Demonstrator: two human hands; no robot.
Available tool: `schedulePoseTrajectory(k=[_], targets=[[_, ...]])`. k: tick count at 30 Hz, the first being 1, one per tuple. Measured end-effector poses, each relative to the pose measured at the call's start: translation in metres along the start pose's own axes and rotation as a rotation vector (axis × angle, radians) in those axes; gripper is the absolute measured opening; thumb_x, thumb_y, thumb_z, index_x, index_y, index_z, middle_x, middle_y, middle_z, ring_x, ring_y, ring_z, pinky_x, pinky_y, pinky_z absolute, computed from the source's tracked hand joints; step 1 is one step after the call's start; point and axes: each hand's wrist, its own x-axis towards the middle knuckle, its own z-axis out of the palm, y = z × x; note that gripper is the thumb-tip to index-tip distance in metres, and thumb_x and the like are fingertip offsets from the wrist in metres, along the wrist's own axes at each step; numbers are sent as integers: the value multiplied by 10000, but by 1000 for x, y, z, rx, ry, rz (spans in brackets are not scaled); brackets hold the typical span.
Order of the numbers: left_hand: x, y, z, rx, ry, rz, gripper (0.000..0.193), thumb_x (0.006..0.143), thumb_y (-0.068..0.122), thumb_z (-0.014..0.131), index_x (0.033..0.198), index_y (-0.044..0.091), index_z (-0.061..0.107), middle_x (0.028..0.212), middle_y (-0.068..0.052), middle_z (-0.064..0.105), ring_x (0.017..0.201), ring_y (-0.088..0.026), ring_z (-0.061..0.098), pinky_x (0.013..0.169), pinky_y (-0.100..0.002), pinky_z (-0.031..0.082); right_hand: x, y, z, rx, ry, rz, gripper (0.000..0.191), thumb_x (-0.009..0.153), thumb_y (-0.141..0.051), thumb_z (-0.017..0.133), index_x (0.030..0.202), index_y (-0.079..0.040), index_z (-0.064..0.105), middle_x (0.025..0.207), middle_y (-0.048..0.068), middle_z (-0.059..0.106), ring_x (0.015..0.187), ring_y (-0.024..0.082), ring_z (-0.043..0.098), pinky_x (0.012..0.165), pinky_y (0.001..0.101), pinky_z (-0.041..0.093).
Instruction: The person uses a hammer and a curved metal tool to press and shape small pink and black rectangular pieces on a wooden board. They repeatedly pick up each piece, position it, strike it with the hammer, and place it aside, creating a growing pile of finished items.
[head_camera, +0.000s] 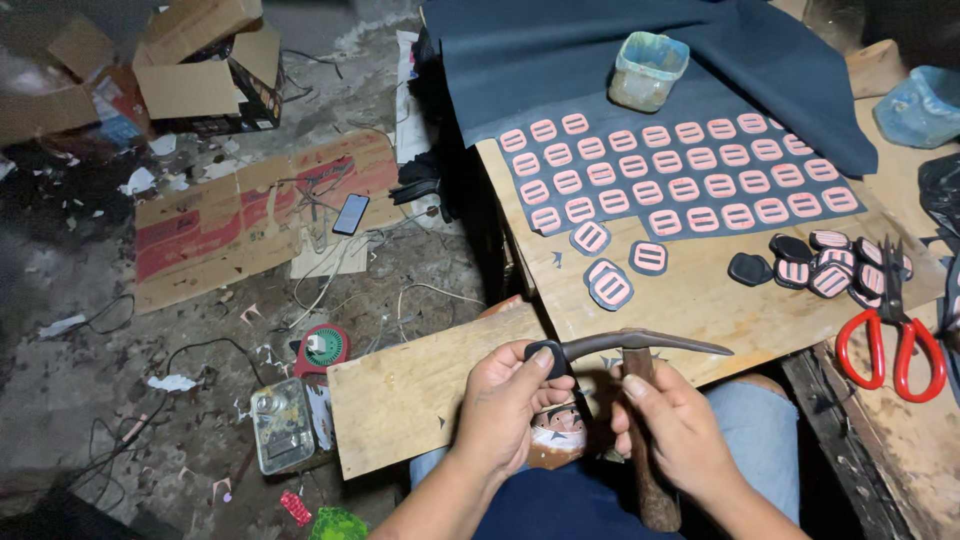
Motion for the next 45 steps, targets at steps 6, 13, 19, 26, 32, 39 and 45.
schedulePoseTrajectory(k=[6, 13, 19, 26, 32, 39, 45], targets=[[-9, 3, 10, -94, -59, -54, 122, 987, 126, 644, 1055, 27, 623, 874, -59, 697, 734, -126, 669, 678, -265, 546, -5, 1, -9, 82, 14, -108, 313, 1000, -242, 507, 1202, -19, 593, 737, 98, 656, 563, 172, 641, 536, 312, 544], [-17, 4, 6, 105, -163, 209, 153, 1021, 76, 654, 1151, 1, 629, 970, -108, 649, 823, -143, 642, 735, -280, 531, -7, -4, -9, 61, 14, -36, 316, 967, -232, 548, 1204, -35, 618, 730, 92, 650, 547, 168, 627, 520, 314, 530], [-29, 13, -30, 970, -12, 656, 234, 852, 12, 676, 1083, -28, 689, 1238, -155, 677, 1086, -256, 704, 919, -335, 578, -7, -14, 2, -351, -95, -80, 326, 931, -205, 644, 1183, 2, 643, 800, 50, 658, 635, 114, 600, 564, 291, 512], [-28, -5, -76, 1417, -4, 650, 261, 802, 83, 740, 1055, 18, 724, 1192, -122, 680, 1128, -340, 620, 977, -440, 473, 8, -1, 41, -787, -114, -70, 470, 894, -310, 669, 1301, -80, 625, 942, 133, 752, 810, 227, 717, 728, 349, 552], [-23, -13, -82, 1501, 79, 702, 211, 790, 122, 755, 994, 68, 759, 1148, -101, 666, 1117, -324, 571, 965, -451, 436, 27, 2, 55, -861, -157, -101, 525, 883, -315, 654, 1353, -97, 569, 963, 197, 774, 871, 316, 772, 773, 383, 571], [-20, -17, -85, 1493, 80, 728, 227, 802, 128, 749, 1021, 69, 761, 1138, -93, 672, 1105, -310, 591, 947, -448, 434, 29, 9, 63, -913, -161, -164, 497, 893, -295, 654, 1331, -76, 565, 894, 246, 745, 866, 408, 734, 740, 447, 560], [-17, -19, -89, 1505, 89, 724, 227, 776, 140, 768, 981, 51, 737, 1101, -88, 686, 1088, -305, 606, 934, -438, 439, 25, 7, 67, -1048, -269, -375, 313, 917, -258, 643, 1152, -58, 589, 886, 232, 716, 844, 443, 684, 705, 512, 524]])
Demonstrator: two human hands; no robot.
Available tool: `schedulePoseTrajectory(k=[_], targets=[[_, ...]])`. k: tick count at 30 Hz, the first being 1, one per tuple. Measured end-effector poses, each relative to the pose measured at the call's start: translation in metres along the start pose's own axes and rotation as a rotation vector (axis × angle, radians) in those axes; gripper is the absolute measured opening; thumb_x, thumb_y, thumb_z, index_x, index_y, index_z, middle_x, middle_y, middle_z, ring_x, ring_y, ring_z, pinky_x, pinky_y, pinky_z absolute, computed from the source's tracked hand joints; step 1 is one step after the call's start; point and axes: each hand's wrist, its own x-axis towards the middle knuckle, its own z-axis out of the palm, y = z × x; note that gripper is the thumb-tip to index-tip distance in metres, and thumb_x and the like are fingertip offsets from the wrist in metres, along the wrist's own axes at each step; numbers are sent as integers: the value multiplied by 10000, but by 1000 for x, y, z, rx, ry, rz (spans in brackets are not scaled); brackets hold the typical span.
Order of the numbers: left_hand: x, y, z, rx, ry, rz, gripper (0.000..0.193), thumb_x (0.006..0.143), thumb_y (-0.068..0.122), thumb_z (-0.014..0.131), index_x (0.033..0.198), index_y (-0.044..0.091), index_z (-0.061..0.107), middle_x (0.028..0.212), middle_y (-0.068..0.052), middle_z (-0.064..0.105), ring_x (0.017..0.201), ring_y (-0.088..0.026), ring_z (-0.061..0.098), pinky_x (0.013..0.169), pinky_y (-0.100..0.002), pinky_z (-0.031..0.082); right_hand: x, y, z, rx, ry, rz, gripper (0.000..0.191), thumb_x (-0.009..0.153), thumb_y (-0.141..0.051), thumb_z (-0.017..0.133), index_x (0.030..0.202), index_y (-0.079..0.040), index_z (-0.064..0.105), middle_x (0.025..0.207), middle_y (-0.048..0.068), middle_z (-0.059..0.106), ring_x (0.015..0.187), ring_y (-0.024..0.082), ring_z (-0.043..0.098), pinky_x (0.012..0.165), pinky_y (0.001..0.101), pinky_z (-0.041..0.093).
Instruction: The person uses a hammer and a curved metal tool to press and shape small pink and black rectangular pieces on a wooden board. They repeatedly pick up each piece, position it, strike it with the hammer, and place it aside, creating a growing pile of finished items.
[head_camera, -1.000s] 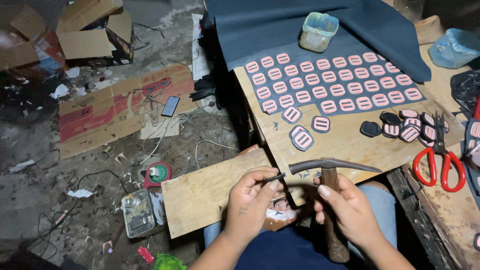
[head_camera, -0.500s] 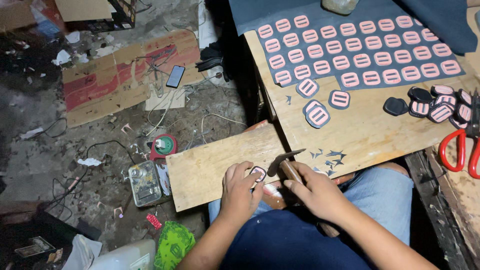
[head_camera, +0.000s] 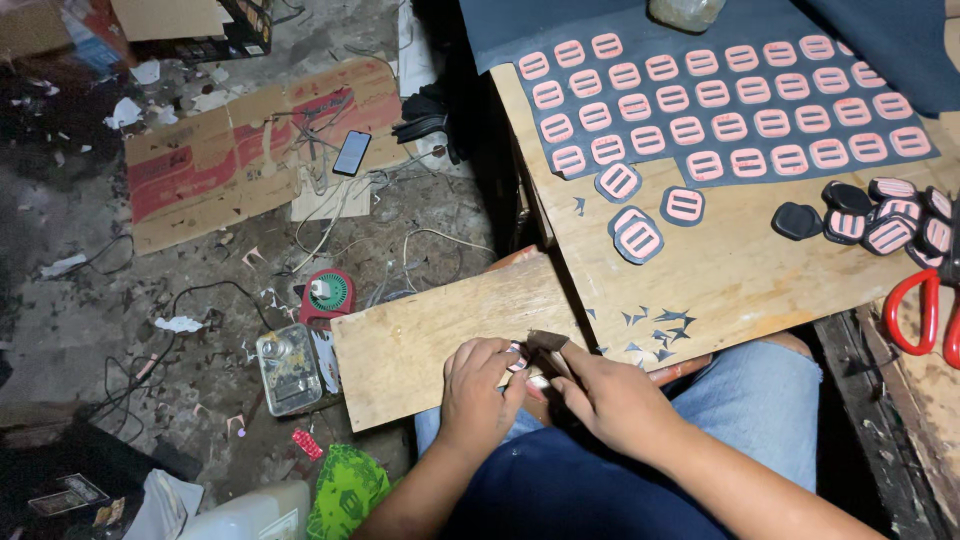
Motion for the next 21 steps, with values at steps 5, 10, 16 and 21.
schedulePoseTrajectory(k=[5, 10, 16, 21], targets=[[-4, -2, 2, 41, 18, 30, 220, 775, 152, 775, 958, 45, 719, 1118, -94, 695, 1098, -308, 613, 947, -444, 448, -4, -10, 1, 60, 21, -3, 339, 904, -233, 636, 1193, -63, 584, 891, 227, 727, 841, 437, 694, 708, 507, 526], [-9, -6, 7, 121, 16, 81, 255, 800, 158, 762, 1005, 22, 697, 1082, -117, 695, 1030, -325, 641, 907, -459, 479, -8, -7, 5, 125, 21, 99, 376, 903, -241, 654, 1237, -78, 599, 894, 213, 747, 838, 412, 719, 721, 479, 542], [8, -8, 15, -293, 40, -425, 241, 932, 138, 693, 1159, 57, 694, 996, -105, 733, 880, -248, 699, 769, -366, 558, -19, 27, -14, 600, 233, 38, 394, 978, -193, 631, 1324, -10, 587, 968, 128, 741, 774, 258, 691, 687, 390, 545], [29, 23, 11, -1056, -48, -700, 300, 942, 96, 647, 1215, -24, 608, 1020, -54, 730, 865, -74, 701, 713, -229, 578, -31, 45, -34, 1156, 112, 379, 397, 956, -192, 547, 1318, -31, 561, 751, 88, 670, 526, 157, 634, 513, 313, 537]])
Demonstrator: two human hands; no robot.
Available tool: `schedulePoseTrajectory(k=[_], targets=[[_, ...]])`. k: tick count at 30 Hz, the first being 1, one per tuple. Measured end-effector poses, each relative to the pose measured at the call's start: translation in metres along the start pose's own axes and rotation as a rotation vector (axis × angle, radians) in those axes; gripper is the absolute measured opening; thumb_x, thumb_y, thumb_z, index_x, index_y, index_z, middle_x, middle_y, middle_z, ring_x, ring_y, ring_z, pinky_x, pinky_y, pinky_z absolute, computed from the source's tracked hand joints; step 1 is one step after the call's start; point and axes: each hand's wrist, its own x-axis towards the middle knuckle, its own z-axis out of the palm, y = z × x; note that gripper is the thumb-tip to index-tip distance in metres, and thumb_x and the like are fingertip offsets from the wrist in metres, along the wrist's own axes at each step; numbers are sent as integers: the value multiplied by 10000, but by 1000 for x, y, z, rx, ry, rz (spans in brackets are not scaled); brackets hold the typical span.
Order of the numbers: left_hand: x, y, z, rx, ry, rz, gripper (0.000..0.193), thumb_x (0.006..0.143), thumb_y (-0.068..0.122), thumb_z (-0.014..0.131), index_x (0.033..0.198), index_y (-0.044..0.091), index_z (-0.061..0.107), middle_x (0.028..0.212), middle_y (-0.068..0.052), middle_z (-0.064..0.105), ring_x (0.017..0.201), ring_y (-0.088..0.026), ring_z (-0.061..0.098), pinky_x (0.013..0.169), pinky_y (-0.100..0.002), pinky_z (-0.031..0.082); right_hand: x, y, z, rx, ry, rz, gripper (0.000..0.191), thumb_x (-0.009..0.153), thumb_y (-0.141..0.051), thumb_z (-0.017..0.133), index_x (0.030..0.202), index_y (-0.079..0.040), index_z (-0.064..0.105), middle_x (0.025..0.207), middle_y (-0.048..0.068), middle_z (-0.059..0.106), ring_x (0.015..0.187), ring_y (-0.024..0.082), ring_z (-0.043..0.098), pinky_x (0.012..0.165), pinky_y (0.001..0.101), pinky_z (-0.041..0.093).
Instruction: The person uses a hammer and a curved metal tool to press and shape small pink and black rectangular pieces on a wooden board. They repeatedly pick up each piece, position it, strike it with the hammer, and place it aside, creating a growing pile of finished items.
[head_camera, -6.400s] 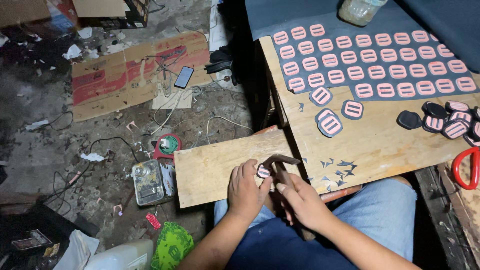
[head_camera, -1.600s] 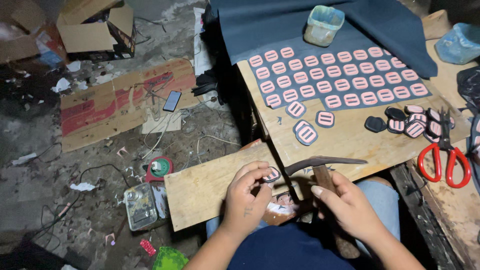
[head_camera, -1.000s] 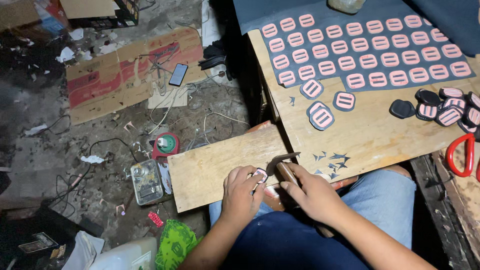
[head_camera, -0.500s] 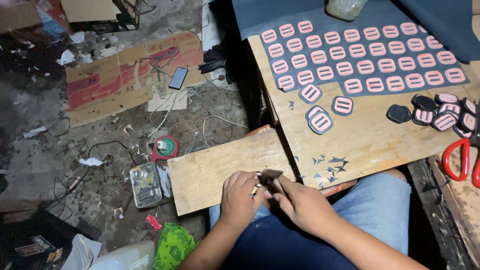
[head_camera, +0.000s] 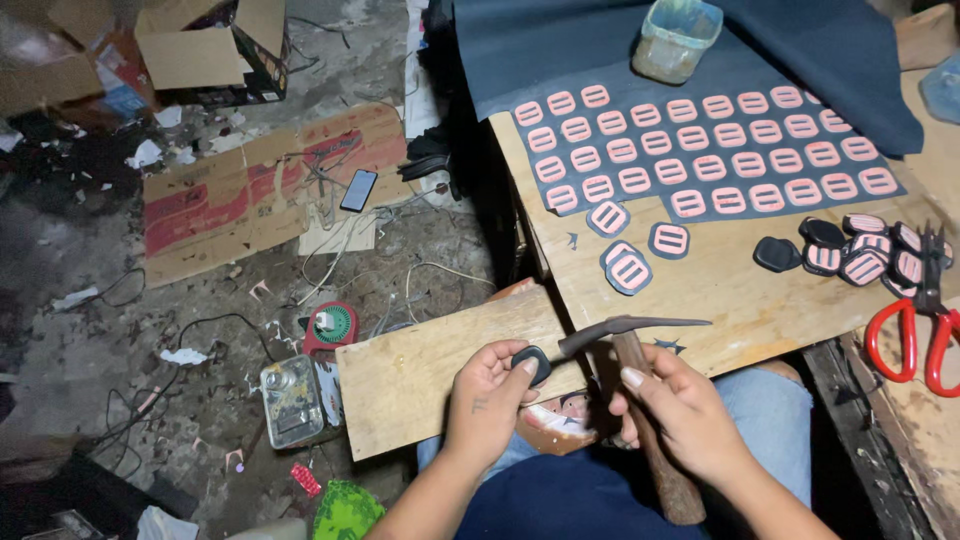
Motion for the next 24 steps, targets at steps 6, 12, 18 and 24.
schedulePoseTrajectory(k=[6, 12, 18, 24], targets=[[-9, 26, 29, -57, -68, -48, 219, 946, 74, 664, 1134, -37, 652, 897, -73, 715, 730, -97, 657, 649, -234, 525, -8, -4, -8, -90, 25, -3, 401, 941, -180, 560, 1322, -59, 588, 721, 108, 675, 500, 176, 632, 481, 304, 509], [-6, 28, 37, -85, -151, 7, 206, 931, 38, 676, 1118, -46, 660, 911, -58, 722, 773, -87, 654, 702, -232, 537, -11, -17, -29, -53, 10, 31, 361, 940, -196, 554, 1266, -47, 600, 721, 105, 678, 488, 175, 630, 470, 312, 518], [0, 44, 45, -245, -38, 32, 234, 896, -2, 689, 1101, 29, 579, 941, -53, 717, 826, -94, 643, 736, -245, 506, -7, -25, -28, 49, 179, -125, 333, 997, -233, 510, 1252, -23, 550, 773, 105, 676, 553, 184, 643, 504, 334, 535], [0, 51, 50, -191, -70, -80, 247, 898, 60, 688, 1130, -27, 686, 954, -67, 745, 818, -113, 676, 773, -277, 560, -14, -23, -21, 68, 156, -119, 362, 974, -246, 508, 1281, -67, 579, 759, 101, 682, 539, 174, 643, 493, 322, 530]])
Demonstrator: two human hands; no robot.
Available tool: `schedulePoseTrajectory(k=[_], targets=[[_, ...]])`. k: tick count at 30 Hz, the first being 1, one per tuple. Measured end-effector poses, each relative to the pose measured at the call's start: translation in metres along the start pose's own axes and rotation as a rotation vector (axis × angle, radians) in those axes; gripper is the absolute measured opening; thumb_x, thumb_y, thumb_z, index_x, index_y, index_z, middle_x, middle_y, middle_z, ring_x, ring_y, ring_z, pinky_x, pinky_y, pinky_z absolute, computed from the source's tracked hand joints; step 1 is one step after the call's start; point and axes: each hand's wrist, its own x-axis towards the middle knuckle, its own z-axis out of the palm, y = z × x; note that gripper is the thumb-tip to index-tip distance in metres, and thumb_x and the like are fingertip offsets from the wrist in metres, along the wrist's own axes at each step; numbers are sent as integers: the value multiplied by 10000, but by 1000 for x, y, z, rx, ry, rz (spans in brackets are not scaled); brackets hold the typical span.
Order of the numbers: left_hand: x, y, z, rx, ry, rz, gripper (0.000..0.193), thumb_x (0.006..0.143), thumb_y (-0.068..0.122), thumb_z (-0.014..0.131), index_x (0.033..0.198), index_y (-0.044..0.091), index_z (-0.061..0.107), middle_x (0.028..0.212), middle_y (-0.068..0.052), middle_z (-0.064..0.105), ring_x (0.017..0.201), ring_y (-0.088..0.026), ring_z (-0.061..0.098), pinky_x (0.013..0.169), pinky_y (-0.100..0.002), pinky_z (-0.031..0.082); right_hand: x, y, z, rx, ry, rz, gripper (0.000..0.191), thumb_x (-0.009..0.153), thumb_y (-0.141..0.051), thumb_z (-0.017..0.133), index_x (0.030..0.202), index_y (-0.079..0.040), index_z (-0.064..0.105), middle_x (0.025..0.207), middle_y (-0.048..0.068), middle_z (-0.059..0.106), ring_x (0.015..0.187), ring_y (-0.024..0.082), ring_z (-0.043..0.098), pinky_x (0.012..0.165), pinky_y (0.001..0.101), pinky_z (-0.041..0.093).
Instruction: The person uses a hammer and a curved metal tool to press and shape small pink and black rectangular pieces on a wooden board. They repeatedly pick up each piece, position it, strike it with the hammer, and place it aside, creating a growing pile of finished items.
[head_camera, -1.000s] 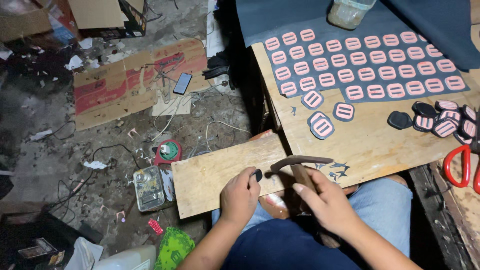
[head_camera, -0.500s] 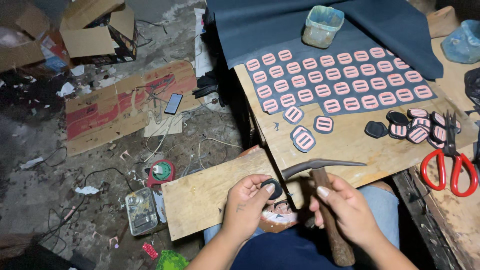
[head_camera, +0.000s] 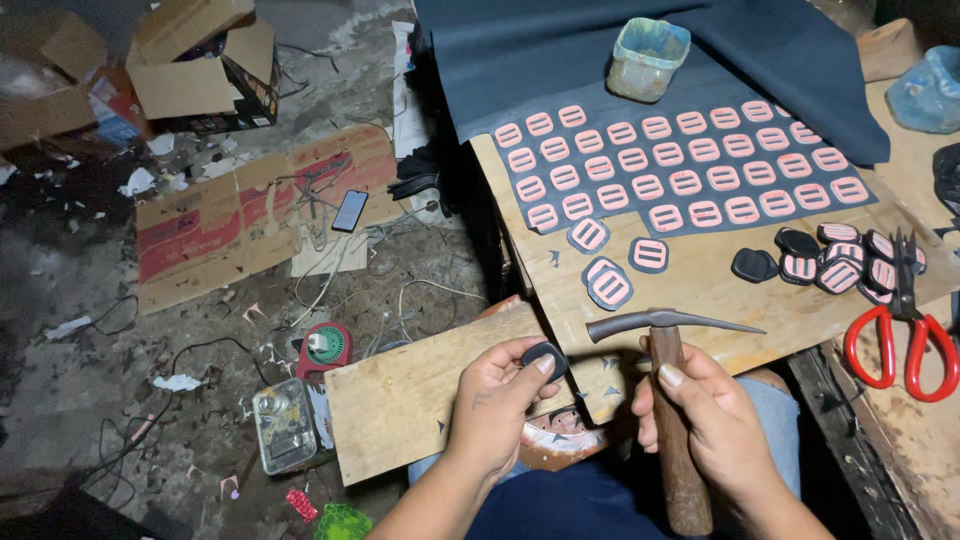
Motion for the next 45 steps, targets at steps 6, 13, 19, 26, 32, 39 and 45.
schedulePoseTrajectory(k=[6, 13, 19, 26, 32, 39, 45], targets=[[3, -14, -9, -7, 14, -36, 265, 915, 49, 695, 1161, -45, 670, 933, -81, 735, 807, -125, 670, 763, -256, 554, 0, 3, -2, -53, -52, 99, 373, 945, -209, 528, 1287, -73, 589, 749, 113, 688, 517, 185, 640, 488, 321, 530], [2, -7, -7, -184, 37, 14, 310, 873, -12, 670, 1151, 61, 553, 916, -56, 718, 817, -115, 666, 731, -256, 512, 0, -3, 3, -9, 23, -20, 342, 987, -226, 498, 1270, -52, 579, 762, 107, 675, 547, 178, 640, 498, 328, 530], [4, -11, -2, -126, 79, -30, 231, 894, 53, 720, 1113, 15, 659, 919, -43, 738, 784, -90, 632, 723, -236, 511, -3, 13, 14, 5, 7, -16, 317, 989, -225, 512, 1235, -33, 567, 753, 114, 674, 544, 184, 643, 504, 339, 540], [10, -20, -6, -182, 79, 6, 201, 899, 69, 732, 1076, -9, 677, 921, -71, 750, 782, -98, 640, 715, -239, 511, 2, 23, 11, -12, -33, 10, 367, 967, -211, 524, 1295, -49, 567, 755, 109, 679, 525, 180, 641, 496, 333, 539], [12, -15, -7, -109, 122, -76, 300, 941, 128, 652, 1191, -34, 685, 967, -80, 762, 830, -114, 679, 765, -258, 540, 7, 9, 8, -587, 60, -367, 442, 972, -237, 606, 1365, -35, 589, 949, 80, 722, 799, 206, 673, 703, 366, 529], [15, -18, -9, -77, 95, -108, 410, 970, 123, 555, 1346, -24, 625, 1095, -93, 754, 921, -129, 690, 872, -303, 562, 13, -8, -1, -1395, 347, -324, 583, 800, -319, 739, 1349, -151, 634, 894, 140, 621, 837, 349, 656, 692, 462, 512], [24, -28, -11, -30, 123, -101, 327, 957, 104, 579, 1267, 0, 597, 1083, -100, 757, 939, -152, 705, 876, -306, 549, 20, 3, -9, -1439, 356, -455, 534, 768, -313, 766, 1256, -111, 683, 881, 151, 619, 865, 362, 648, 713, 471, 514]])
